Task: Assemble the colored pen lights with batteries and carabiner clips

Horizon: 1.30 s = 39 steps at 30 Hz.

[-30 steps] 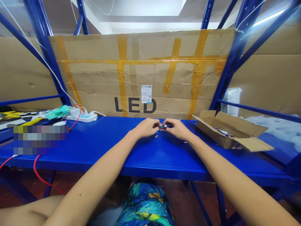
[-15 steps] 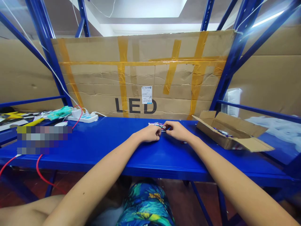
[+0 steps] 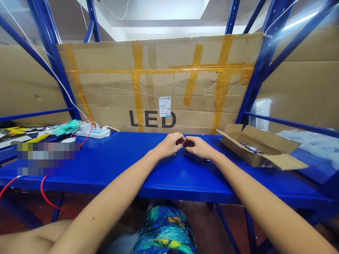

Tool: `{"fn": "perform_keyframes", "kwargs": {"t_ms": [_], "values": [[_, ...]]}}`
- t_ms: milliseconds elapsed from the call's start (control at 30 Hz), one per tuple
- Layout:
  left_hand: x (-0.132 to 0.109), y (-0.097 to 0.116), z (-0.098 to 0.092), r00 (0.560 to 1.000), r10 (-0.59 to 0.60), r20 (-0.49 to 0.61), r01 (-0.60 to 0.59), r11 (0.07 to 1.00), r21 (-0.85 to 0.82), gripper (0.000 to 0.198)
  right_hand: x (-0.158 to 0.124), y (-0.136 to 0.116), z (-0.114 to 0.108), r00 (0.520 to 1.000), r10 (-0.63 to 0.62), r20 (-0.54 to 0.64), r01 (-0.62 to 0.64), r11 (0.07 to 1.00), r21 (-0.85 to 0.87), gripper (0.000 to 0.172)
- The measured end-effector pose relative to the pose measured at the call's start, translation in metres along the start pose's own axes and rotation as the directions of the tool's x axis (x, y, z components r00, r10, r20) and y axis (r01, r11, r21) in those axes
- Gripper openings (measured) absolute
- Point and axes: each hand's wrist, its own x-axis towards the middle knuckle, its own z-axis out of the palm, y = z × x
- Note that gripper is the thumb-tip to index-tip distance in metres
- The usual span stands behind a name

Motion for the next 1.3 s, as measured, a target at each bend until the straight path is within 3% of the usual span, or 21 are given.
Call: {"fn": "perform_keyframes", "kwargs": {"t_ms": [233,467,567,667,767,833,933,1067,1167,1300], "values": [[0.001,-0.001,-0.001,0.993,0.052,-0.105,-0.052,0.999,0.001,0.015,0.001,0.003,0.001,1.000,-0.006,0.000,0.006,1.000,-0.005,0.013],[0.000,-0.001,-0.001,0.991,0.124,-0.055,-0.123,0.992,0.031,0.019,0.003,0.006,0.001,0.999,-0.010,-0.042,0.013,0.998,0.060,0.011],[-0.001,0.001,-0.006,0.994,0.077,-0.073,-0.071,0.993,0.092,0.020,0.003,0.008,0.000,0.999,0.014,-0.051,-0.012,0.999,0.040,0.018],[-0.003,0.003,-0.014,0.995,-0.070,0.067,0.056,0.981,0.187,0.019,0.003,0.009,0.000,0.999,0.021,-0.044,-0.020,1.000,0.010,0.023],[-0.007,0.002,-0.019,0.931,-0.224,0.287,0.132,0.943,0.306,0.015,0.003,0.010,0.000,0.999,0.011,-0.033,-0.011,1.000,-0.008,0.025],[-0.008,0.000,-0.019,0.884,-0.280,0.373,0.157,0.932,0.325,0.014,0.002,0.011,0.000,0.999,0.014,-0.032,-0.015,1.000,-0.014,0.026],[-0.008,-0.004,-0.017,0.847,-0.303,0.437,0.202,0.943,0.263,0.014,0.002,0.011,0.001,0.999,0.011,-0.031,-0.011,1.000,-0.002,0.026],[-0.007,-0.006,-0.015,0.826,-0.348,0.444,0.273,0.935,0.224,0.010,0.002,0.008,0.001,1.000,-0.004,-0.022,0.005,1.000,0.025,0.025],[-0.007,-0.006,-0.016,0.832,-0.372,0.411,0.309,0.927,0.213,0.004,0.001,0.007,0.002,1.000,0.006,-0.012,-0.006,1.000,0.016,0.021],[-0.004,-0.004,-0.018,0.925,-0.272,0.264,0.243,0.960,0.138,0.002,0.001,0.008,0.003,1.000,0.023,0.016,-0.022,0.999,-0.028,0.017]]}}
